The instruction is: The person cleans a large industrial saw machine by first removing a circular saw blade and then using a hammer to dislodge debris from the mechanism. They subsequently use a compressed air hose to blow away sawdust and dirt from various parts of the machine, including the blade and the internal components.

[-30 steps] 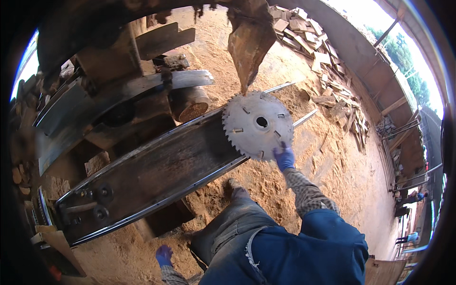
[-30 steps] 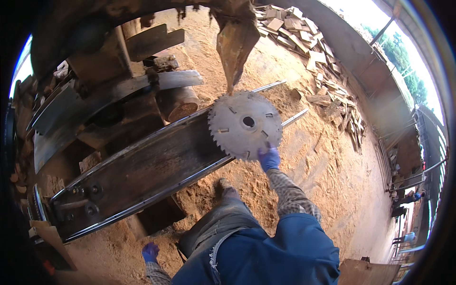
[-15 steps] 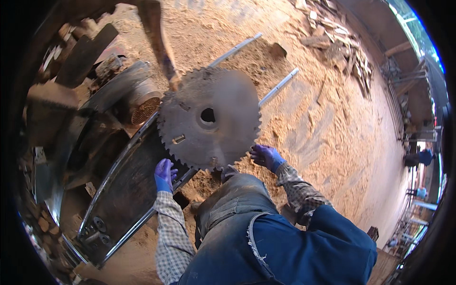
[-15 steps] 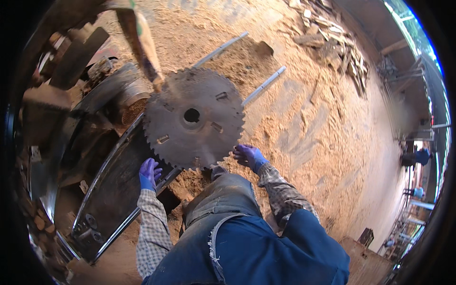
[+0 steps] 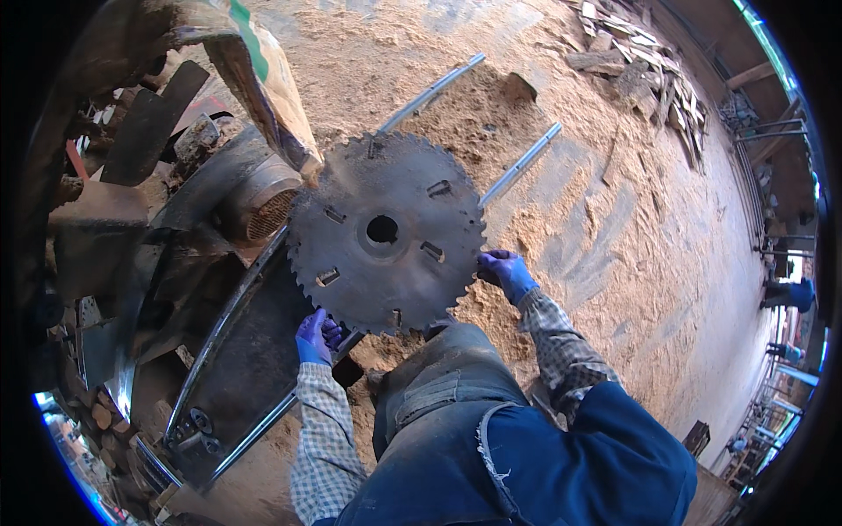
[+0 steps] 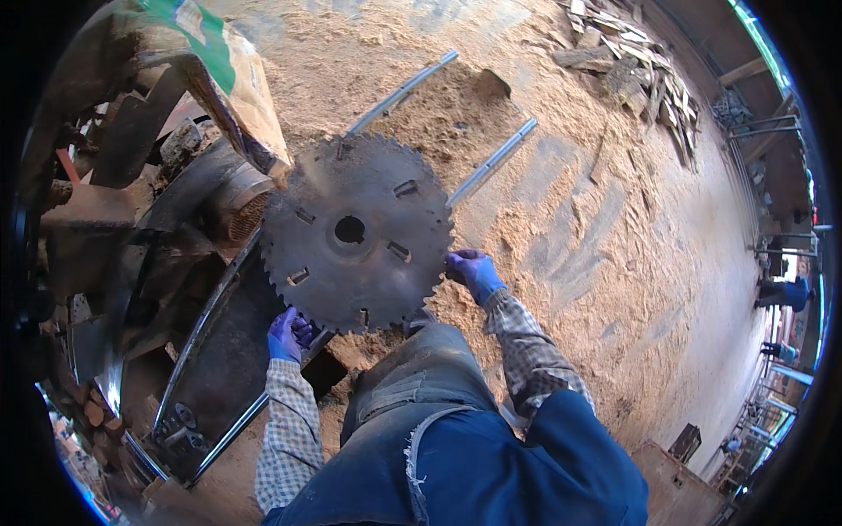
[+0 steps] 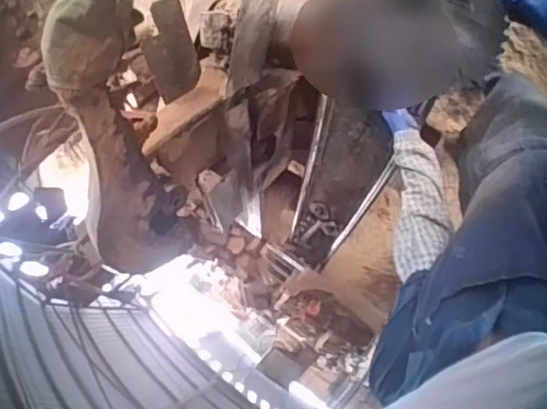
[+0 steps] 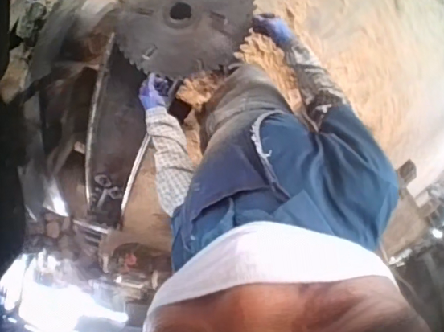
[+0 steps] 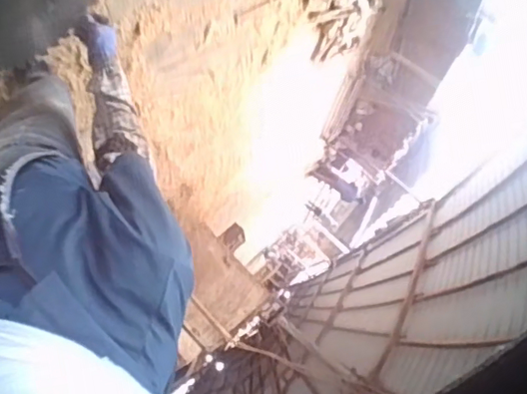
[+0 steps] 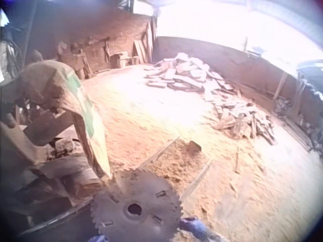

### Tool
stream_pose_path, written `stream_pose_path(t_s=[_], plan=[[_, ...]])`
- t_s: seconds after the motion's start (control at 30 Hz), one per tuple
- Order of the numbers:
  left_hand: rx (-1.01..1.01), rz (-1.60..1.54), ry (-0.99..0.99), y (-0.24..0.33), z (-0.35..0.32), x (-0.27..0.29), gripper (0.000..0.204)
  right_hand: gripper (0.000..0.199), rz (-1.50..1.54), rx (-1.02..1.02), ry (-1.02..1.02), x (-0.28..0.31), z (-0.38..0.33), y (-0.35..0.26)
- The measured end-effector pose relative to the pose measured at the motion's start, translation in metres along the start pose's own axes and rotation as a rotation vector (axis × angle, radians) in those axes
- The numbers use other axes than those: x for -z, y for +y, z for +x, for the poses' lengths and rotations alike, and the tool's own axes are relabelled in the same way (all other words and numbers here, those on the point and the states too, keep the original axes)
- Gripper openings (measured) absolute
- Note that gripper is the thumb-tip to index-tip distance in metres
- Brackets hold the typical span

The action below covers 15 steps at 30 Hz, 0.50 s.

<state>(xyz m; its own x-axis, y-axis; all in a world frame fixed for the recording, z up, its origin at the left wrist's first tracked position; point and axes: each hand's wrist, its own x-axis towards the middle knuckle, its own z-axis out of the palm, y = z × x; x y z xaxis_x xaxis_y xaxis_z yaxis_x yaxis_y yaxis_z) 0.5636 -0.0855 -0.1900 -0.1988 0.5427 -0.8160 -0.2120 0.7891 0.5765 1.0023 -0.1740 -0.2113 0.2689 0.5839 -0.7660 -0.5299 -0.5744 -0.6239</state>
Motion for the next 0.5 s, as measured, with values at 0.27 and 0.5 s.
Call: stream_pose_path(t_s=[0.27,0.5], plan=[[-0.155,0.007,-0.013,0.021,-0.023,-0.013,0.014,0.033,-0.271,0.139,0.17,-0.018,0.0,-0.009],[-0.24,-0.074,-0.048,0.016,0.012,-0.002,0.012,0.036,-0.372,0.197,0.176,-0.029,-0.013,-0.008]])
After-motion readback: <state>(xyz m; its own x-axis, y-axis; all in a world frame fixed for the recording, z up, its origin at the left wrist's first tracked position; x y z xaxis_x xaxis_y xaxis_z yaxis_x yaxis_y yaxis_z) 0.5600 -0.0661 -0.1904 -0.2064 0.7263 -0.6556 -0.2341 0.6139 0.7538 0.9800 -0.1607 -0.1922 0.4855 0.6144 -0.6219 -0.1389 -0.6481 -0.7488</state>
